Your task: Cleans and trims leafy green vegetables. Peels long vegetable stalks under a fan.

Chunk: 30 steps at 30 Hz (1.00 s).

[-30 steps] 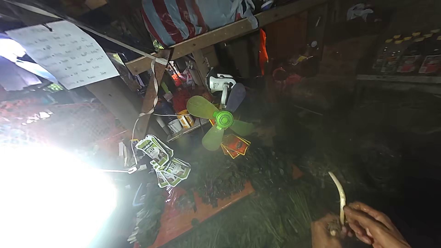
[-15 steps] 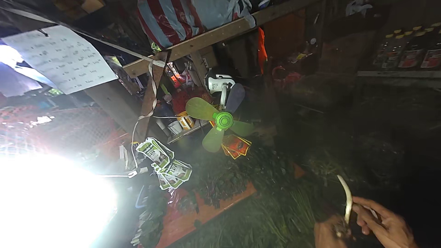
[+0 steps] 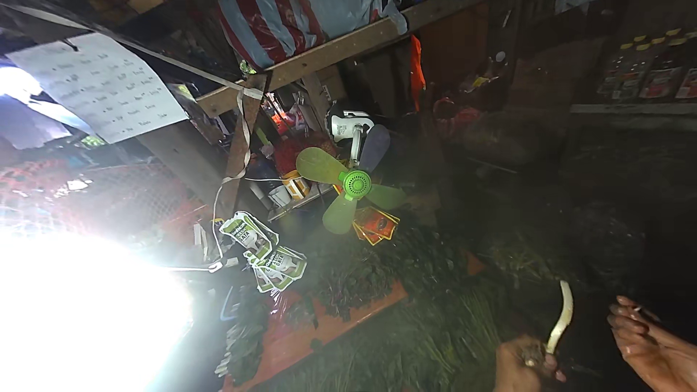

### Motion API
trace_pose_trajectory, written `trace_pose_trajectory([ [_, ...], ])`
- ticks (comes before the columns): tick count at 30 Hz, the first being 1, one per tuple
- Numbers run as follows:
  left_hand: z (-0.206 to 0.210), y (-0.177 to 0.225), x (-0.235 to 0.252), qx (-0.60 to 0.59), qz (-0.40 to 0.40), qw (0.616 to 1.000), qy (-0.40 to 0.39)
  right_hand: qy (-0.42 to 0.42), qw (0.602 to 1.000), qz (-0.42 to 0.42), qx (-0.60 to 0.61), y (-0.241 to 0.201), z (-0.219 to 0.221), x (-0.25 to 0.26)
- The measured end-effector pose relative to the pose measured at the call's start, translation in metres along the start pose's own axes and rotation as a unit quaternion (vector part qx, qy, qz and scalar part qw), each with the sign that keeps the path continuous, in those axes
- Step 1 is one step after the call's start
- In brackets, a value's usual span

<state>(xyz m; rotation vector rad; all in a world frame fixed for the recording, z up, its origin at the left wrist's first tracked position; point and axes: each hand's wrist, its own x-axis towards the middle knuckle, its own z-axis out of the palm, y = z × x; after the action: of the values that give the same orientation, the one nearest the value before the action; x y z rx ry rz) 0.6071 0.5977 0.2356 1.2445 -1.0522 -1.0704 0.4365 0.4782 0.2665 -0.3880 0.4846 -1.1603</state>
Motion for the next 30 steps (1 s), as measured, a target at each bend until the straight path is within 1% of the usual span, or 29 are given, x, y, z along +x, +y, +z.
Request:
trace_pose_trajectory([
  [2, -0.001, -0.002, -0.002, -0.002, -0.009, 1.0, -0.003, -0.002, 0.999, -0.026, -0.026, -0.01, -0.004, -0.001],
  [4, 0.0, -0.001, -0.003, -0.01, -0.015, 1.0, 0.0, -0.021, 0.992, -0.059, -0.11, -0.016, -0.008, -0.003],
  [6, 0.002, 0.0, -0.003, -0.012, -0.01, 1.0, 0.015, -0.021, 0.975, -0.07, -0.208, -0.014, -0.004, -0.01],
  [9, 0.003, -0.001, 0.0, -0.011, -0.005, 0.999, 0.043, -0.04, 0.945, -0.041, -0.322, 0.005, 0.002, -0.019],
  [11, 0.004, 0.0, 0.0, -0.009, -0.011, 0.998, 0.066, -0.069, 0.924, -0.021, -0.376, 0.022, 0.008, -0.027],
  [12, 0.003, 0.0, -0.001, -0.002, -0.012, 0.997, 0.074, -0.096, 0.911, -0.029, -0.399, 0.031, 0.012, -0.033],
  [13, 0.001, -0.001, -0.002, 0.009, -0.009, 0.997, 0.081, -0.132, 0.893, -0.05, -0.428, 0.04, 0.014, -0.038],
  [14, -0.001, -0.001, -0.002, 0.021, -0.003, 0.996, 0.086, -0.168, 0.864, -0.081, -0.467, 0.047, 0.016, -0.041],
  [15, -0.004, -0.001, -0.004, 0.036, 0.005, 0.995, 0.091, -0.201, 0.825, -0.106, -0.518, 0.052, 0.019, -0.043],
  [16, -0.006, -0.002, -0.006, 0.047, 0.014, 0.994, 0.095, -0.226, 0.782, -0.111, -0.57, 0.055, 0.023, -0.046],
  [18, -0.009, -0.004, -0.009, 0.063, 0.022, 0.992, 0.105, -0.253, 0.695, -0.086, -0.668, 0.058, 0.032, -0.051],
  [19, -0.012, -0.004, -0.011, 0.067, 0.021, 0.992, 0.106, -0.257, 0.669, -0.085, -0.692, 0.06, 0.034, -0.052],
  [20, -0.014, -0.003, -0.013, 0.072, 0.019, 0.992, 0.103, -0.255, 0.655, -0.087, -0.705, 0.063, 0.035, -0.053],
  [22, -0.019, 0.0, -0.017, 0.085, 0.022, 0.992, 0.086, -0.247, 0.642, -0.085, -0.721, 0.066, 0.037, -0.055],
  [25, -0.023, 0.0, -0.024, 0.107, 0.035, 0.991, 0.073, -0.249, 0.637, -0.09, -0.724, 0.07, 0.036, -0.055],
  [27, -0.025, 0.0, -0.027, 0.12, 0.042, 0.989, 0.071, -0.247, 0.642, -0.101, -0.718, 0.07, 0.043, -0.06],
  [29, -0.026, 0.003, -0.03, 0.142, 0.048, 0.986, 0.068, -0.238, 0.657, -0.09, -0.71, 0.066, 0.057, -0.069],
  [30, -0.026, 0.004, -0.031, 0.157, 0.05, 0.984, 0.063, -0.234, 0.663, -0.086, -0.706, 0.066, 0.055, -0.069],
])
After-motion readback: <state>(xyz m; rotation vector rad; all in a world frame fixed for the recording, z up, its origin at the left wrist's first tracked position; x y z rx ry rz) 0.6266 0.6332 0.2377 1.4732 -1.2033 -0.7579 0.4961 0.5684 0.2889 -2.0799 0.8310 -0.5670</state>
